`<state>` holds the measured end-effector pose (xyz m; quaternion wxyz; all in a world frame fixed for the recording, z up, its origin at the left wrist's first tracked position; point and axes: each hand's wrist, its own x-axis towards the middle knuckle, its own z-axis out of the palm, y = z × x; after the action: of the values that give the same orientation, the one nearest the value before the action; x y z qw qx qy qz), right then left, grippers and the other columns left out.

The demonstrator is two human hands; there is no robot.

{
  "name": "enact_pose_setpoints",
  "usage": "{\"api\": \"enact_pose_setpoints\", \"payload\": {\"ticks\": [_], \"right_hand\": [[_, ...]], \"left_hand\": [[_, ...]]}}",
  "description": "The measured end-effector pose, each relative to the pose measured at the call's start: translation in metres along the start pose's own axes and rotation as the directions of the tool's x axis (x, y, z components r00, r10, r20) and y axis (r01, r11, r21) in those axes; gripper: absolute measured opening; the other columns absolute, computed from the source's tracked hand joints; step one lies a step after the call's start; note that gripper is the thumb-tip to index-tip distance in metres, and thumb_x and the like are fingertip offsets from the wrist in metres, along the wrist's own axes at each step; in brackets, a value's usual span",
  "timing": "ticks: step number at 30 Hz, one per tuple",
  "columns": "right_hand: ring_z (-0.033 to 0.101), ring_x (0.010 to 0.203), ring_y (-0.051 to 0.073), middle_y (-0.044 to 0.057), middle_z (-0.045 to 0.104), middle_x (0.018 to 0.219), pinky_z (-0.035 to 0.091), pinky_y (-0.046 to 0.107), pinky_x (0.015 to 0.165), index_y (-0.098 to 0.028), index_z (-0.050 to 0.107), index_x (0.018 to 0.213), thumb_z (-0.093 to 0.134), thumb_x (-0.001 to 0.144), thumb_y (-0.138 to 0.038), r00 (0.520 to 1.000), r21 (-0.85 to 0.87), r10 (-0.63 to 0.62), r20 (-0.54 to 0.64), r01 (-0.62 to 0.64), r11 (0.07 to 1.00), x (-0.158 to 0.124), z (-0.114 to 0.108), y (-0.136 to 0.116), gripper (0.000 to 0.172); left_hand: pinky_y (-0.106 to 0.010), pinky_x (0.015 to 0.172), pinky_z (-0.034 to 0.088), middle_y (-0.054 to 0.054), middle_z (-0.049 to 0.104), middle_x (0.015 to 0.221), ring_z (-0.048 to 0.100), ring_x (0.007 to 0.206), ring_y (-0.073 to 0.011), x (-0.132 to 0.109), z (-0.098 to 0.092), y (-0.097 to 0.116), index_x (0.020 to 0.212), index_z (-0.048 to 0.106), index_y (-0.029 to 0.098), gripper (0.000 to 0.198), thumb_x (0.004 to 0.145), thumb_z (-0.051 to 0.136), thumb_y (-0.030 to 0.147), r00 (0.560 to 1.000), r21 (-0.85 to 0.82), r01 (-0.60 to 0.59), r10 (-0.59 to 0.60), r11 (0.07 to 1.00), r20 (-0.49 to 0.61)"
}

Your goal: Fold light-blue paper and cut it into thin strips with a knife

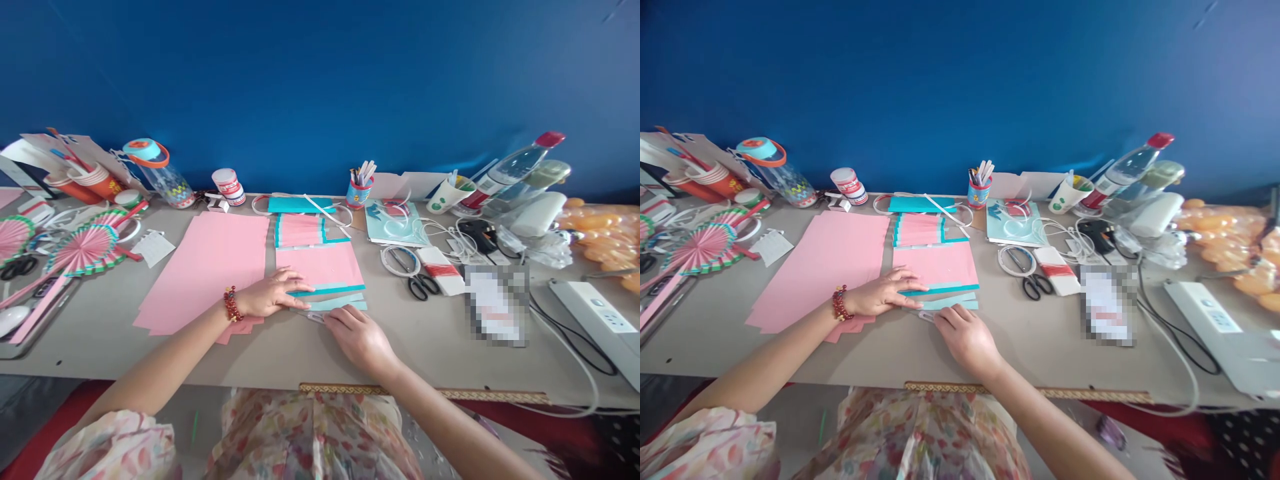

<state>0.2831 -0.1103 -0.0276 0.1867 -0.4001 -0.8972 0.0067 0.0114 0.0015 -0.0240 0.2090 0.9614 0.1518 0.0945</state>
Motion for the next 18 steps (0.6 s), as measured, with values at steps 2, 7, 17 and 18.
{"api": "enact_pose_setpoints", "payload": {"ticks": [2,7,17,18], "right_hand": [[0.056,0.087,0.021,0.008,0.066,0.096,0.051,0.034,0.076,-0.017,0.067,0.107,0.048,0.097,-0.014,1.000,-0.002,0.006,-0.001,-0.006,1.000,-0.0004,-0.0002,-0.0003,0.022],[0.056,0.087,0.021,0.008,0.065,0.096,0.050,0.033,0.076,-0.018,0.068,0.106,0.048,0.097,-0.013,1.000,-0.008,0.009,-0.012,-0.009,1.000,0.0001,0.0000,-0.0003,0.022],[0.056,0.089,0.022,0.008,0.067,0.100,0.050,0.035,0.079,-0.017,0.066,0.111,0.047,0.098,-0.014,1.000,-0.023,0.012,-0.014,-0.012,1.000,0.0009,0.0047,0.0000,0.024],[0.056,0.089,0.022,0.009,0.067,0.100,0.050,0.035,0.079,-0.017,0.066,0.111,0.046,0.098,-0.014,1.000,-0.021,0.011,-0.016,-0.011,1.000,0.0011,0.0050,0.0002,0.024]], "left_hand": [[-0.057,0.119,0.021,0.006,0.051,0.146,0.037,0.138,-0.0248,-0.0001,0.0000,0.0000,0.134,0.050,0.053,0.058,0.094,0.049,0.012,1.000,-0.005,0.001,-0.001,1.000,-0.004],[-0.058,0.119,0.022,0.006,0.052,0.145,0.039,0.137,-0.0248,0.0004,0.0003,-0.0002,0.134,0.049,0.055,0.061,0.092,0.052,0.010,1.000,-0.020,0.007,-0.008,1.000,-0.009],[-0.056,0.118,0.021,0.004,0.052,0.145,0.039,0.136,-0.0249,0.0008,-0.0004,0.0002,0.134,0.053,0.050,0.055,0.094,0.047,0.012,1.000,-0.019,-0.001,0.001,1.000,-0.001],[-0.056,0.118,0.020,0.003,0.052,0.145,0.039,0.136,-0.0248,0.0009,-0.0008,0.0002,0.134,0.054,0.049,0.054,0.095,0.047,0.012,1.000,-0.019,0.000,0.001,1.000,0.009]]}}
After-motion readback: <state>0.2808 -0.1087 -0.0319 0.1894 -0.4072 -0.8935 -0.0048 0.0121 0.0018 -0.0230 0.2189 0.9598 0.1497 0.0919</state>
